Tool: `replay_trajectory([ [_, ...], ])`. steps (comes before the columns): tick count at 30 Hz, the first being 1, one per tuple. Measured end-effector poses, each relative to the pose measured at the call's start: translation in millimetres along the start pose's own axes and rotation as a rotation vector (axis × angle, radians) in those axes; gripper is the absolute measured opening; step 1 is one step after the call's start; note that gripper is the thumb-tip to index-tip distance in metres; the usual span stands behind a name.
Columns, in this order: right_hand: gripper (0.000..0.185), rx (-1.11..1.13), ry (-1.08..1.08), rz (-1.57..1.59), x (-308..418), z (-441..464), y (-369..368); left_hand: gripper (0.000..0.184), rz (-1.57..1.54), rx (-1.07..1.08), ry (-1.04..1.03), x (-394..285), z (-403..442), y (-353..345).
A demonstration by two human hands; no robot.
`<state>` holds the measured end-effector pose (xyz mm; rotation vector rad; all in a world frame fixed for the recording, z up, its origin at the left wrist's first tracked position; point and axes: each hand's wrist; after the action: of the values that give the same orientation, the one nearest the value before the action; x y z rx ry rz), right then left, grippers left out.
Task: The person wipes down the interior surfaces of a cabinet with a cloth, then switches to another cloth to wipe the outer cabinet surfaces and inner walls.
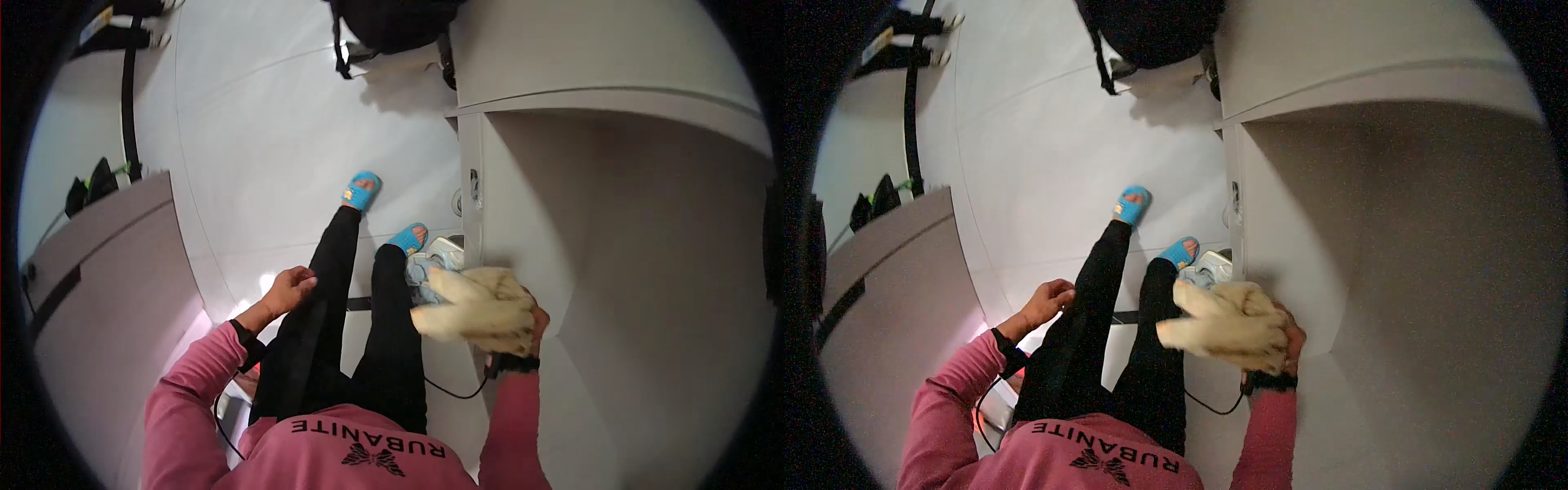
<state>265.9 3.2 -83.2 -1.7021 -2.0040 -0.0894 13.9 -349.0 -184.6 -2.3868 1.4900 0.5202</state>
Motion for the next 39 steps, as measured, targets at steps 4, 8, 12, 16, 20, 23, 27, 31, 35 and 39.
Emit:
replay_trajectory([
  [4,0.048,0.062,-0.096,0.106,-10.2,-10.0,8.8,0.063,-0.370,0.361,-0.127,-55.4,-6.7,-60.2],
  [8,0.043,0.304,-0.163,-1.048,-40.9,29.4,-65.6,0.071,-1.037,0.697,-0.068,-81.8,19.3,-95.4],
  [12,0.061,0.560,0.557,-1.607,-110.0,49.5,-128.4,0.057,-1.064,0.297,0.014,-60.4,58.6,-70.1],
  [16,0.081,0.488,0.161,-1.315,-133.2,58.6,-154.0,0.044,-1.424,0.150,0.143,-28.9,59.9,-28.0],
  [20,0.093,0.185,0.244,-1.174,-150.9,92.4,-151.1,0.042,-1.599,0.069,0.192,-2.4,60.0,-3.1],
  [23,0.107,0.507,-0.047,-1.014,-194.5,109.5,-154.8,0.041,-1.100,-0.302,0.059,-5.0,54.3,-18.3],
  [27,0.106,0.590,0.079,-1.188,-220.0,126.0,-176.7,0.041,-1.437,-0.113,0.096,-8.4,50.8,-29.4],
  [31,0.099,0.510,-0.117,-0.981,-230.4,132.4,-173.1,0.053,-1.660,0.038,0.127,2.4,41.4,-21.0],
  [35,0.087,0.564,-0.255,-1.136,-220.0,146.1,-184.0,0.042,-1.077,0.045,-0.003,16.4,33.4,-7.0],
  [39,0.072,0.771,0.407,-1.581,-197.5,187.0,-175.8,0.026,-0.429,-0.289,-0.166,29.1,24.4,10.4],
])
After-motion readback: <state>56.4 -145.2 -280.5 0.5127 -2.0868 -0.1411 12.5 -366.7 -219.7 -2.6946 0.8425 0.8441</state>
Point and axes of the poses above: each hand's wrist, its own z-axis towards the middle knuckle, its own y-axis out of the back of the hand, x = y × z, and after that the axes turned 3 degrees about -y, right-handed
